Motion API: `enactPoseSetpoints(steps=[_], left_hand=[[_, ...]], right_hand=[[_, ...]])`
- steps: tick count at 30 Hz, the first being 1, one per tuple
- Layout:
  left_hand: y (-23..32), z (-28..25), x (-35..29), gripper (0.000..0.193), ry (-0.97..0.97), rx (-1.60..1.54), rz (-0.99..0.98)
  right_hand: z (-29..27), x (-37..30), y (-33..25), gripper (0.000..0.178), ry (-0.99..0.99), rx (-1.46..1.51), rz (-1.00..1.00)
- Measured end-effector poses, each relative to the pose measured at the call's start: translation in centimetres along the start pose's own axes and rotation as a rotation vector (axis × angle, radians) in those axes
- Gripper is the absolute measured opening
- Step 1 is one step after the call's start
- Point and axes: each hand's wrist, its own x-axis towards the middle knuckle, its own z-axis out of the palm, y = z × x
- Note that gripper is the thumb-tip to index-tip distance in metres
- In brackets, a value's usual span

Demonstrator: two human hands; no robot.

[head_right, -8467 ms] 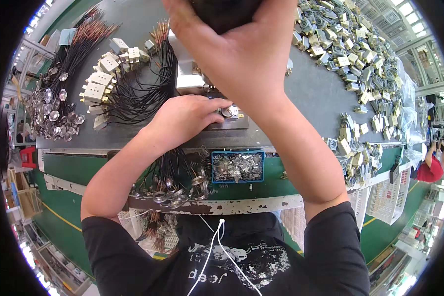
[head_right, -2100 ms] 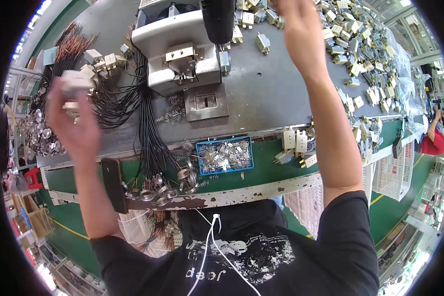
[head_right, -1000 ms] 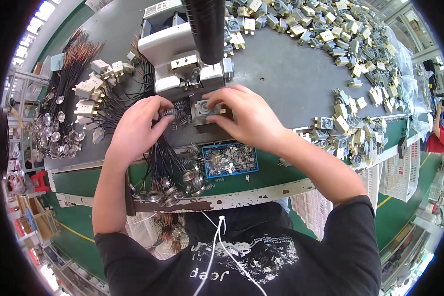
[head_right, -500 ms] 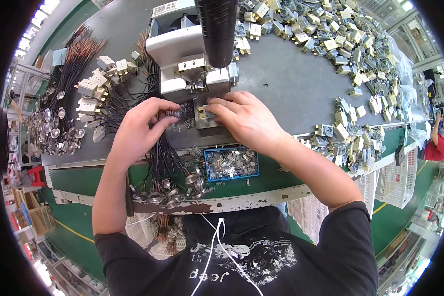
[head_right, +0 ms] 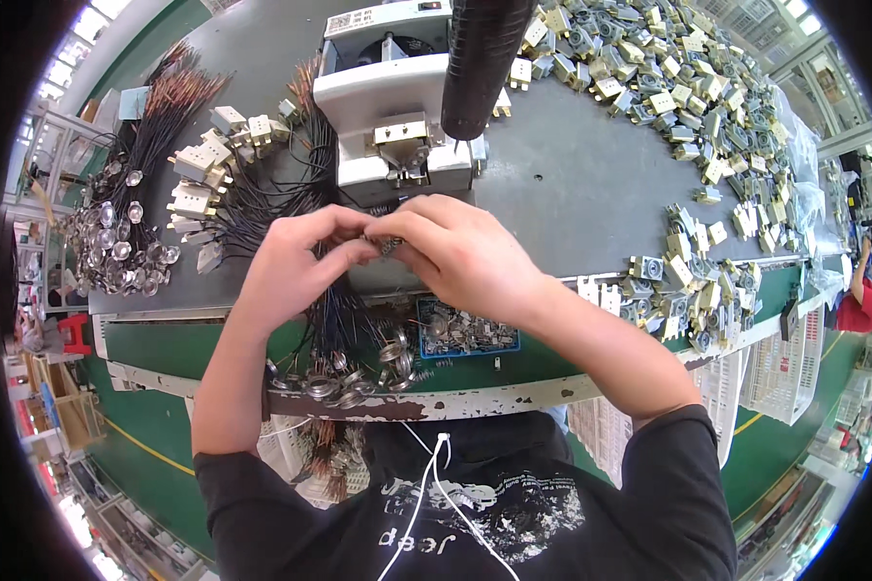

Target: Assembling electronic components onto a base using a power tool and connecting wiring harnesses.

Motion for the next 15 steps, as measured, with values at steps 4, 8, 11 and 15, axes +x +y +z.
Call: enactPoseSetpoints(steps=[4,8,11,15], left_hand=[[0.4,-0.5,-0.2,0.019,-0.012,-0.045,-0.065],[0.6,-0.6,-0.7,0.019,0.031,-0.152,-0.107],[0.1,-0.6,-0.7,0.019,0.078,-0.057,0.003],[-0.5,-0.2,-0.6,0.018,0.144,-0.006,0.151]], right_hand=[[0.4,0.4,-0.5,0.028,0.010,0.172,0.101],[0.4,0.6,-1.3,0.024,0.000,0.414,0.382],[0.4,0.8,-1.4,0.021,-0.044,0.525,0.504],[1.2,0.2,-0.5,0.017,-0.065,0.887,0.635]])
